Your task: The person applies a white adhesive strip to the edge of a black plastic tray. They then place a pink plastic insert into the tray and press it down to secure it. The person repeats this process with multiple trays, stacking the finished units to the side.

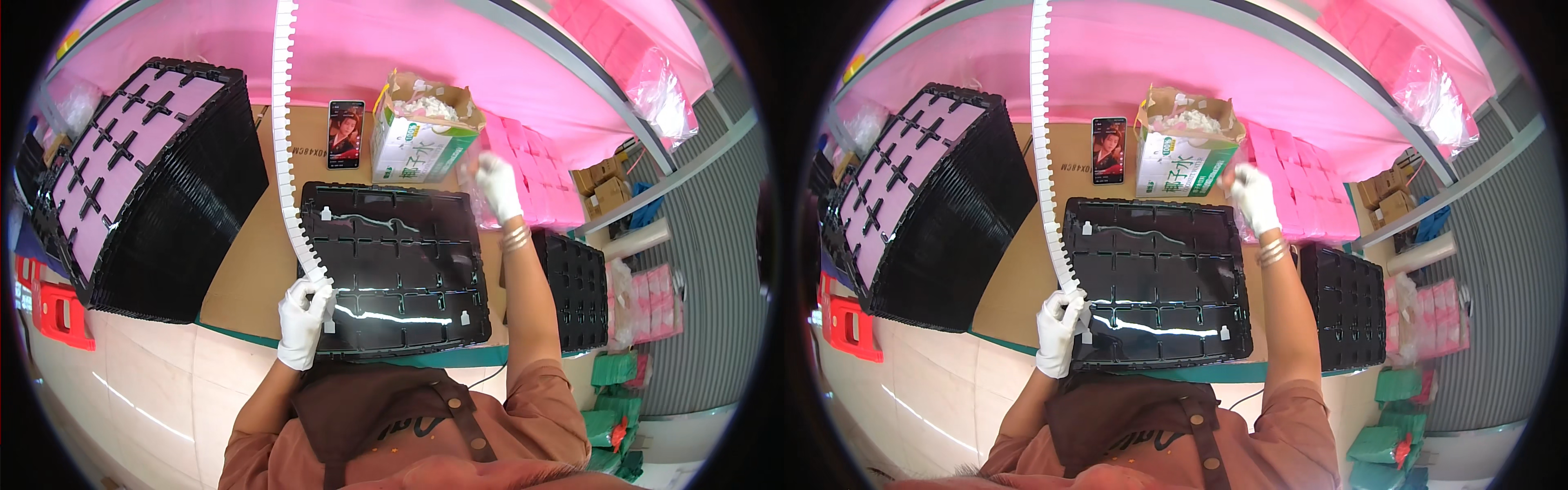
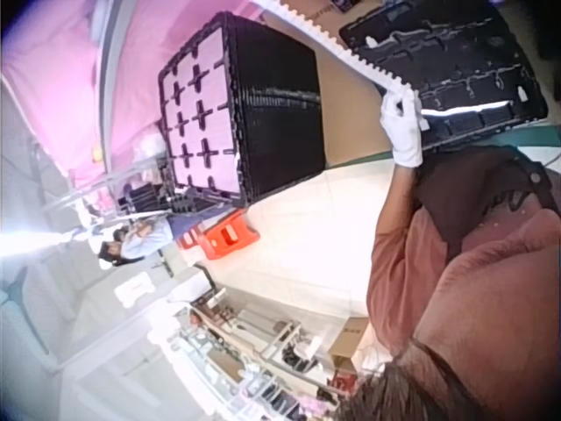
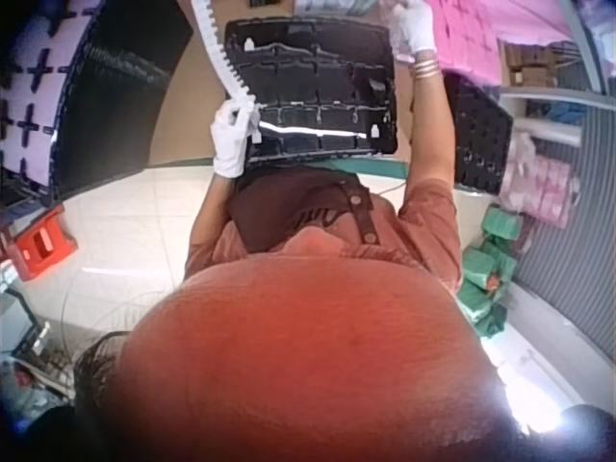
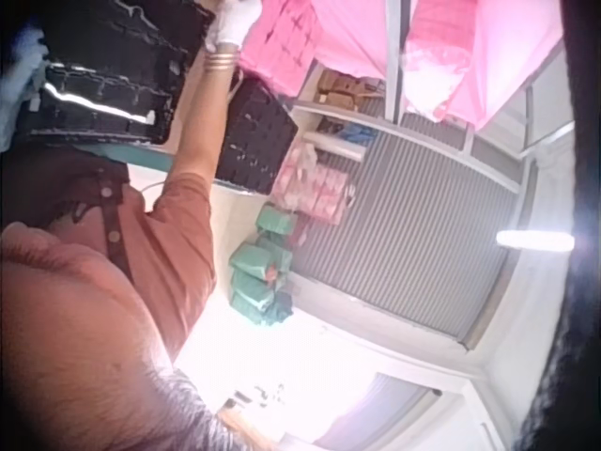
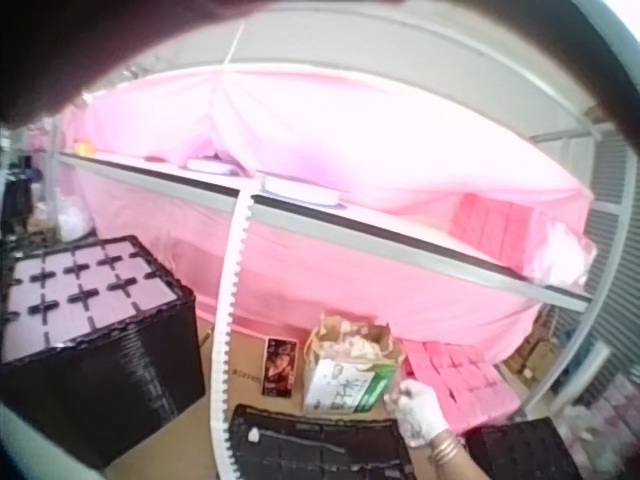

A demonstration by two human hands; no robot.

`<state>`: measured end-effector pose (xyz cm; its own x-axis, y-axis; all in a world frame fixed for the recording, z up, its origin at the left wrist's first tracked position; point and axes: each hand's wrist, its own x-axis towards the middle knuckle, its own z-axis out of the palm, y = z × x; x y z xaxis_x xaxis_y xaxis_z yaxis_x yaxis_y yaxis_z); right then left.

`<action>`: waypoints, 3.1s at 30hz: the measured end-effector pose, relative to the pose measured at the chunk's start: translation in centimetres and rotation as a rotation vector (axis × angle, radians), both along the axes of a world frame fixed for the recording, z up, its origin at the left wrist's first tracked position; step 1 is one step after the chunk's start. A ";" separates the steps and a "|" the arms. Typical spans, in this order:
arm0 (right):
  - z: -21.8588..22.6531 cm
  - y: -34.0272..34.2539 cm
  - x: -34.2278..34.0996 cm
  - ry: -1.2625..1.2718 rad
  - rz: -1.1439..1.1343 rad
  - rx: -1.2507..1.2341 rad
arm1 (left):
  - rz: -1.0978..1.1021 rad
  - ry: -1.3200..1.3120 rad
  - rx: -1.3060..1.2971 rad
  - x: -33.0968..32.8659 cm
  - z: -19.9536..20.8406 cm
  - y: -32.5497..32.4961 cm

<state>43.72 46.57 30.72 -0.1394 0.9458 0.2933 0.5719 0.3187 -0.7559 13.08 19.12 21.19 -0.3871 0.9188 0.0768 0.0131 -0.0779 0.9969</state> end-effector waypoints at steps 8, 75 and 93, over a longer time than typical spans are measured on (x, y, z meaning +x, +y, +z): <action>4.0 5.9 -4.5 -0.473 -0.233 0.631 | -0.008 -0.117 0.001 -0.3 -0.9 0.4; -6.3 -24.9 -17.8 -0.407 0.497 -0.183 | 0.010 -0.531 0.011 -1.1 1.4 -0.5; -0.9 -17.5 -15.8 -0.098 0.327 -0.066 | 0.023 -0.471 -0.001 -1.0 1.5 -0.5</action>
